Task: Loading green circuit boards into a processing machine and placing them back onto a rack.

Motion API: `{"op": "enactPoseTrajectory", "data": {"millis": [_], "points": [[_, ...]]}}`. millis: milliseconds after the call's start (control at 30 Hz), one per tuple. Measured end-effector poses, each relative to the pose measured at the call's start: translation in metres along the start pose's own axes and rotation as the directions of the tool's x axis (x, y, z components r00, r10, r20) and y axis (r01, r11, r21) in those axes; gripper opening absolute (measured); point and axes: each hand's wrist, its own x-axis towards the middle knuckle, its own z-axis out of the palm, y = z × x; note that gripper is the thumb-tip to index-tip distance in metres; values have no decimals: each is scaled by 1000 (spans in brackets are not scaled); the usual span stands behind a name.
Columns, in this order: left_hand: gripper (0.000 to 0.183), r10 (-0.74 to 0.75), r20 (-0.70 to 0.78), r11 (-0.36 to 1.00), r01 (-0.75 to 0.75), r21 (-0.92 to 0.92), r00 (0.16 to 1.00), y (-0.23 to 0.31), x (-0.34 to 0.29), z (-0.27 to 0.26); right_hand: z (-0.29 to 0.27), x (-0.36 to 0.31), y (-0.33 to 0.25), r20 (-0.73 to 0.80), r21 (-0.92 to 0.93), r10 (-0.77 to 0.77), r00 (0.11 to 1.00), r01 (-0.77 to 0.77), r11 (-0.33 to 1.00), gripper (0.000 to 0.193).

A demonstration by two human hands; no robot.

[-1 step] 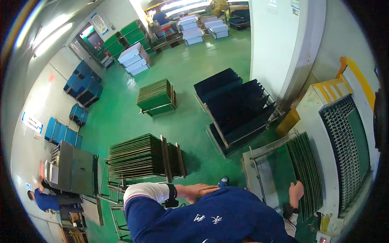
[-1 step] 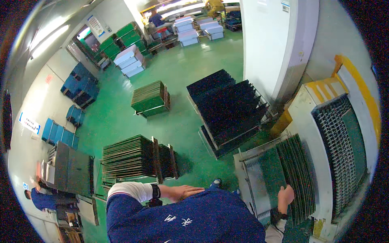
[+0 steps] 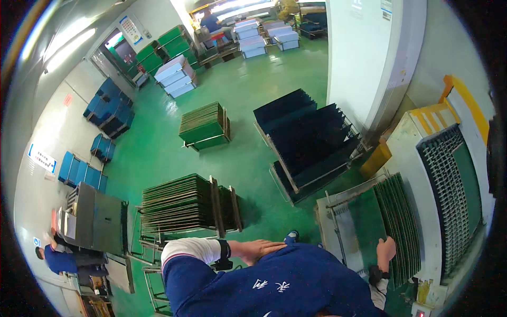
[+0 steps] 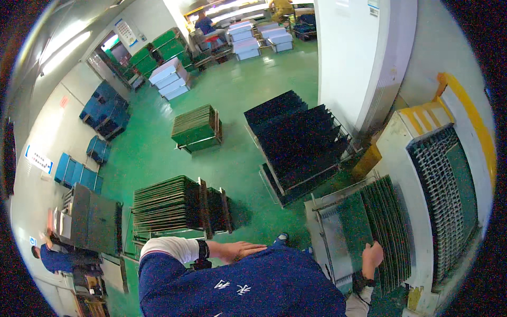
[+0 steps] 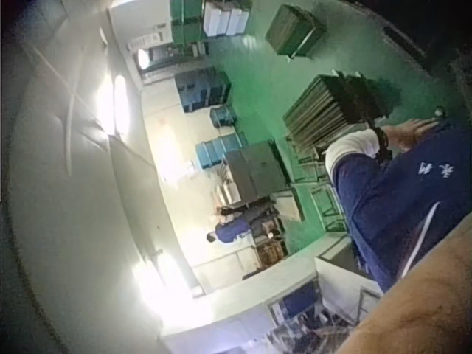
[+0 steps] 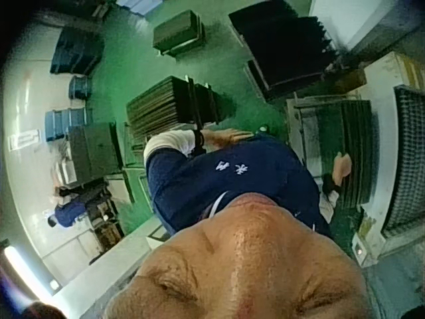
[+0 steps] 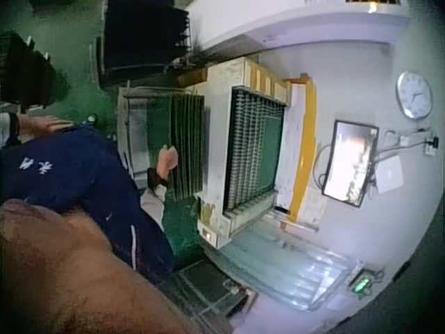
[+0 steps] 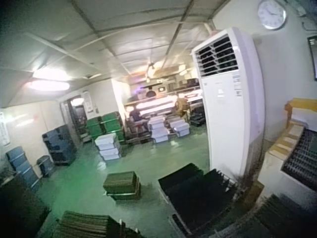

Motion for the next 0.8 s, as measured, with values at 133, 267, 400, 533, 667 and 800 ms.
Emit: {"op": "enactPoseTrajectory", "data": {"millis": [133, 267, 400, 533, 667, 800], "points": [[113, 27, 7, 999, -27, -16, 1000, 6, -3, -6, 1, 0, 1, -6, -11, -15, 1000, 15, 1000, 26], [115, 23, 10, 1000, -23, 0, 1000, 8, -7, -7, -3, -6, -3, -35, -5, -33, 999, 33, 999, 27], [114, -20, 24, 1000, 20, 22, 1000, 6, -10, -3, -1, -9, -3, -45, 3, -42, 998, 42, 999, 30], [115, 5, 3, 999, -6, 39, 1000, -2, -11, 0, -10, -8, -8, 60, 11, 16, 998, -17, 1000, 41], [118, 51, 1, 998, -51, 26, 999, -12, -7, -3, -13, 0, 23, -65, -27, -72, 995, 71, 997, 40], [120, 60, -6, 998, -60, -13, 998, -10, -8, -6, -98, -2, -10, -7, -50, -54, 999, 53, 997, 46]]}}
